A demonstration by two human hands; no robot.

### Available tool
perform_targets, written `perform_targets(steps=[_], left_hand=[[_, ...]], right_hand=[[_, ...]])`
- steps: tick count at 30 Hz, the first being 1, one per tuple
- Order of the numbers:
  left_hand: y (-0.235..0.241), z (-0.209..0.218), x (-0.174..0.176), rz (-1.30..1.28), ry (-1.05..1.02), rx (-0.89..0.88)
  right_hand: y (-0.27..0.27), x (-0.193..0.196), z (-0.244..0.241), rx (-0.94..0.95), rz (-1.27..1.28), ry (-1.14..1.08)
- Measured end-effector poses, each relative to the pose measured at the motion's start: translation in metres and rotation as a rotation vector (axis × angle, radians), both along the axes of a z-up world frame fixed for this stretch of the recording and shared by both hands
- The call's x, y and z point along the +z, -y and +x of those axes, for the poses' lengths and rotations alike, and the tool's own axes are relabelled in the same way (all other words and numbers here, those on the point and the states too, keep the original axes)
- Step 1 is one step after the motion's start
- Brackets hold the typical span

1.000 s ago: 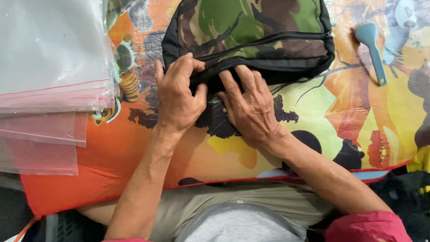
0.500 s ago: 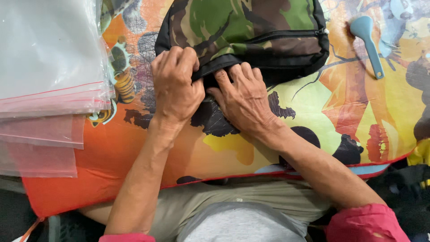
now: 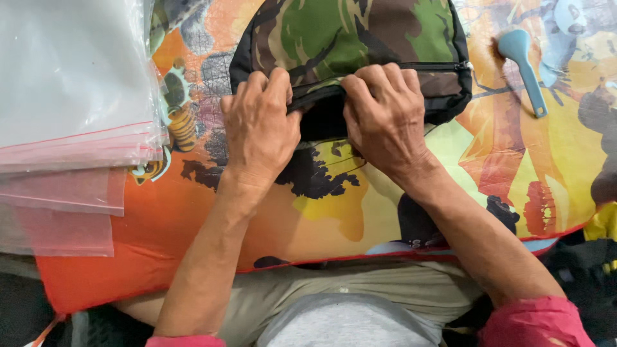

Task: The person uses a small brush to clean the exterior of a camouflage-patterned bag. They brush the main body, the zipper area, and the shoulder straps, then adjust the straps and zip the bag closed.

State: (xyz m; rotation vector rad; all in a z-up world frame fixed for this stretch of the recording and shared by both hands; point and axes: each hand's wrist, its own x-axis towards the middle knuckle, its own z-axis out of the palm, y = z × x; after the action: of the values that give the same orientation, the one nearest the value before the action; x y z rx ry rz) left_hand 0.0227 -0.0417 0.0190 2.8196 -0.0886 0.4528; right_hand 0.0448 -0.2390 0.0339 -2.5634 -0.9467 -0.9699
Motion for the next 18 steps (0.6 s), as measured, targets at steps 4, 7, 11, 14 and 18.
perform_targets(steps=[4,7,11,14,18], left_hand=[[0.006,0.0,-0.004,-0.036,-0.017,0.064],[0.007,0.007,-0.003,-0.04,-0.107,0.192],[0.002,0.012,0.0,0.029,0.053,0.167],[-0.006,0.009,0.001,0.145,0.315,-0.284],[-0.02,0.0,-0.002,0.17,0.172,-0.458]], right_hand=[[0.002,-0.001,0.001,0.275,0.263,-0.121],[0.004,-0.004,-0.001,0.376,0.274,-0.135],[0.009,-0.015,0.001,0.372,0.2,-0.166],[0.019,-0.024,0.003,0.227,-0.066,-0.311],[0.033,0.003,-0.004,0.369,0.118,-0.484]])
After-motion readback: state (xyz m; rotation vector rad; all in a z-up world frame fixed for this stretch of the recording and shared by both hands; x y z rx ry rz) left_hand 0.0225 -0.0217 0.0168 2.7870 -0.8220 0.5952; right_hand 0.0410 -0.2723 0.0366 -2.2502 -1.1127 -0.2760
